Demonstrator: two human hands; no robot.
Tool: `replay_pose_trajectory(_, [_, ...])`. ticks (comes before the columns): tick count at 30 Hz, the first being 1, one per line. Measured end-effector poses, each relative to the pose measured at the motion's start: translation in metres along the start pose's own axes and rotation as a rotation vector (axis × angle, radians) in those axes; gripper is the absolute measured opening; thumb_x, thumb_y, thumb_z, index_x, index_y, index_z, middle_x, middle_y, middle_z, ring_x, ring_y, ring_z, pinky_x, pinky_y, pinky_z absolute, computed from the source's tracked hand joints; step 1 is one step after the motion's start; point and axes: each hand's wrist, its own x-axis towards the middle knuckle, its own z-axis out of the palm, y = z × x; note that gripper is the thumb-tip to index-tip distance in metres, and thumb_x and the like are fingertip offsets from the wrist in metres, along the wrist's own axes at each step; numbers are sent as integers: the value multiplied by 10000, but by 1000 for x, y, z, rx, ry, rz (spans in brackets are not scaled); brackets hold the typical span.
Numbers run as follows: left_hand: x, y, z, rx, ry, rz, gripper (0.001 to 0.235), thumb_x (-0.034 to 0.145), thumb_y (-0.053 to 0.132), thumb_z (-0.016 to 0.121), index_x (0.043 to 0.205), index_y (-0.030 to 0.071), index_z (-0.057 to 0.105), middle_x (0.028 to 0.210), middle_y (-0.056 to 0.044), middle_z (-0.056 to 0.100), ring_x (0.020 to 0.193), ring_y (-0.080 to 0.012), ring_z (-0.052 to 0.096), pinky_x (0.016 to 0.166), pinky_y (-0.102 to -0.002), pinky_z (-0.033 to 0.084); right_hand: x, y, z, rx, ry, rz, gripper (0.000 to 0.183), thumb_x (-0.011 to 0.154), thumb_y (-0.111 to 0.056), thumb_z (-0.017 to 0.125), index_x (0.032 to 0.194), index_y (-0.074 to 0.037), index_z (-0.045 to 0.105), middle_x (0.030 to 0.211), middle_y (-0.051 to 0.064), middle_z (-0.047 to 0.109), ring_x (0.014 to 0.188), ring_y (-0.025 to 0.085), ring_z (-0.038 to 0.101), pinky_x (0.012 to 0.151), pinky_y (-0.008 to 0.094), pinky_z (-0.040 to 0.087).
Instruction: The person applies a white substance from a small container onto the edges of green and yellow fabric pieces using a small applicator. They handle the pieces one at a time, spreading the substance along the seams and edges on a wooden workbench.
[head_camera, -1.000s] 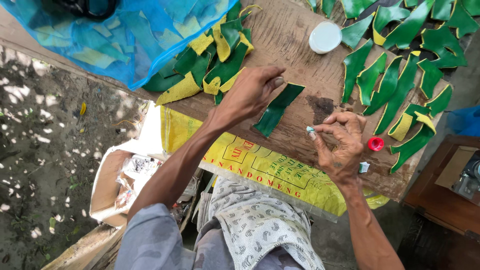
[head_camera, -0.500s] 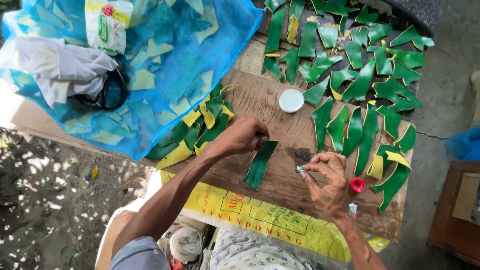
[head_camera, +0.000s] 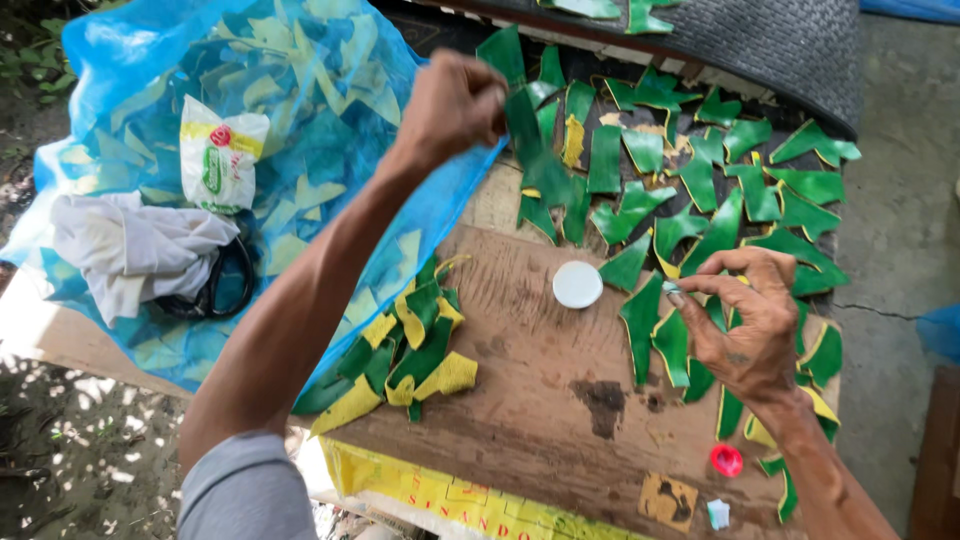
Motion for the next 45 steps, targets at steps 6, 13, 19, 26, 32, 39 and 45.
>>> replay_pose_trajectory(6, [139, -130, -46, -44, 332, -153, 152, 847, 14, 619, 851, -54, 755, 684, -103, 748, 545, -130, 728, 484, -275, 603, 18, 26, 19, -28, -33, 32, 191, 802, -84, 826, 984, -95, 769, 1046, 45, 618, 1118, 255, 519, 944, 368, 442])
replay_pose_trajectory(13, [183, -231, -24, -56, 682, -593, 86, 795, 20, 676, 808, -56, 713, 677, -120, 727, 521, -139, 689, 441, -291, 557, 19, 52, 49, -49, -87, 45, 192, 817, -98, 833, 997, -106, 767, 1028, 30, 633, 1094, 228, 524, 940, 353, 433])
replay_pose_trajectory(19, [237, -244, 10, -315, 950, -738, 98, 751, 26, 725, 771, -58, 678, 670, -134, 709, 499, -147, 656, 404, -305, 517, 19, 59, 59, -57, -97, 48, 198, 803, -115, 832, 989, -119, 765, 1025, 10, 639, 1087, 220, 537, 956, 342, 420])
replay_pose_trajectory(26, [249, -245, 51, -608, 1119, -734, 175, 699, 32, 782, 728, -60, 636, 663, -151, 689, 474, -155, 617, 361, -320, 471, 31, 58, 67, -62, -106, 46, 198, 794, -125, 833, 982, -113, 771, 1060, 28, 633, 1095, 230, 530, 941, 342, 425])
replay_pose_trajectory(32, [242, -227, 75, -874, 1093, -454, 248, 681, 31, 820, 700, -77, 597, 651, -178, 667, 458, -175, 589, 337, -333, 448, 46, 45, 82, 6, -82, 7, 178, 800, -113, 831, 970, -113, 776, 1034, 18, 635, 1109, 221, 525, 911, 338, 421])
replay_pose_trajectory(39, [217, -195, 73, -912, 977, -451, 175, 786, 3, 725, 846, -143, 648, 799, -222, 716, 559, -270, 735, 484, -326, 644, 50, 39, 90, 17, -84, -5, 170, 796, -128, 837, 948, -106, 766, 1031, 21, 630, 1120, 237, 522, 978, 374, 422])
replay_pose_trajectory(45, [189, -183, 51, -946, 861, -502, 110, 835, -5, 658, 798, -108, 651, 737, -197, 727, 551, -285, 746, 469, -350, 613, 47, 42, 84, -29, -75, -18, 157, 824, -115, 843, 965, -112, 774, 1041, 26, 635, 1111, 236, 528, 952, 356, 414])
